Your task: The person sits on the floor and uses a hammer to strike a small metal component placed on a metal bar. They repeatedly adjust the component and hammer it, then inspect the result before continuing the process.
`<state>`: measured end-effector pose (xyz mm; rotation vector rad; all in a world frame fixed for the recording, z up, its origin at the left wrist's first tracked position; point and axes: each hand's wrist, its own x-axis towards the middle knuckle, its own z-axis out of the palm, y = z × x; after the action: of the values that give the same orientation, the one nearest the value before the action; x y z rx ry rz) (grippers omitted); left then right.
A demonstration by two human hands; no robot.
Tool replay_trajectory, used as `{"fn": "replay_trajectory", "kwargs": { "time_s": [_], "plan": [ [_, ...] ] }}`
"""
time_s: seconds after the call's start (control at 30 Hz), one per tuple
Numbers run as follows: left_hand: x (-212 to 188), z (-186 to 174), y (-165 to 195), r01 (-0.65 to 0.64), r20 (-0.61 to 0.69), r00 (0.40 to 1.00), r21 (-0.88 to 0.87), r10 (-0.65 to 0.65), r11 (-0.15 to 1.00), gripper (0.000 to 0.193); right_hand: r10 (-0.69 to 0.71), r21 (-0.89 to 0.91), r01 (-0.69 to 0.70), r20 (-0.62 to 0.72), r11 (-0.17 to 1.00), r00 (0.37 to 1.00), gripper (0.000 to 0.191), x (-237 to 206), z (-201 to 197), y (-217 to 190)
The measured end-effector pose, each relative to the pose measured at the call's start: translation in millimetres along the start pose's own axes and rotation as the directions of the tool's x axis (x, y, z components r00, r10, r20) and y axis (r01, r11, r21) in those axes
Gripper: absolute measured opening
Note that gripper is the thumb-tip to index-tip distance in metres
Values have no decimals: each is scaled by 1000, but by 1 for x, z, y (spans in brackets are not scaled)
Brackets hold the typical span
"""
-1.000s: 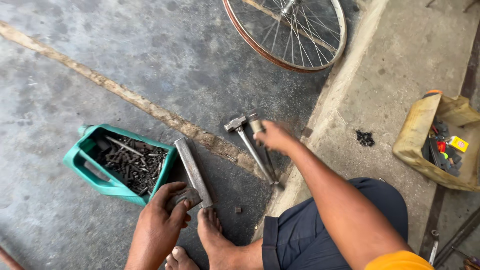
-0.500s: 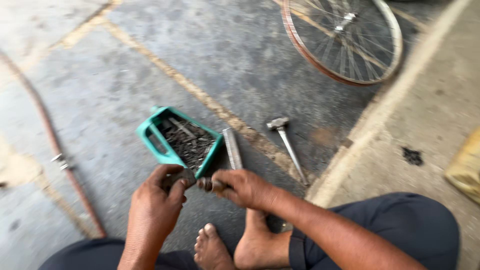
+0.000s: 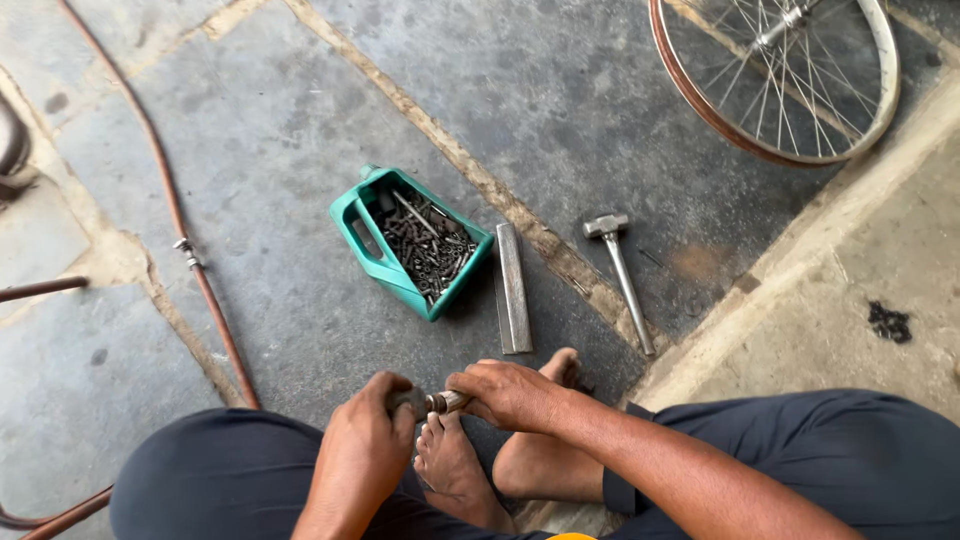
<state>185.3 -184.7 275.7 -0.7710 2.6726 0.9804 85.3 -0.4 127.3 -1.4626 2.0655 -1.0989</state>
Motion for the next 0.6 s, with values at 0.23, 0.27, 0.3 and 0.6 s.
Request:
{"fn": "replay_trajectory", "kwargs": {
  "time_s": [0.23,0.27,0.3,0.6],
  "plan": [
    [-5,16,-22,94,67,993,81,-100,992,27,28,44,-33,114,998,993,35,-7,19,4],
    [-5,18,-24,117,98,987,92,-126,989,28,45,57,-54,145,997,988,34,-7,20,4],
    [-5,19,-25,91,88,991,70,-97,993,27,27,56,-34,124,998,992,35,-7,20,4],
    [16,24,-48,554,564,737,-190,-371,811,29,135,30,-149,277,988,952,41,-10,17,1]
  ]
}}
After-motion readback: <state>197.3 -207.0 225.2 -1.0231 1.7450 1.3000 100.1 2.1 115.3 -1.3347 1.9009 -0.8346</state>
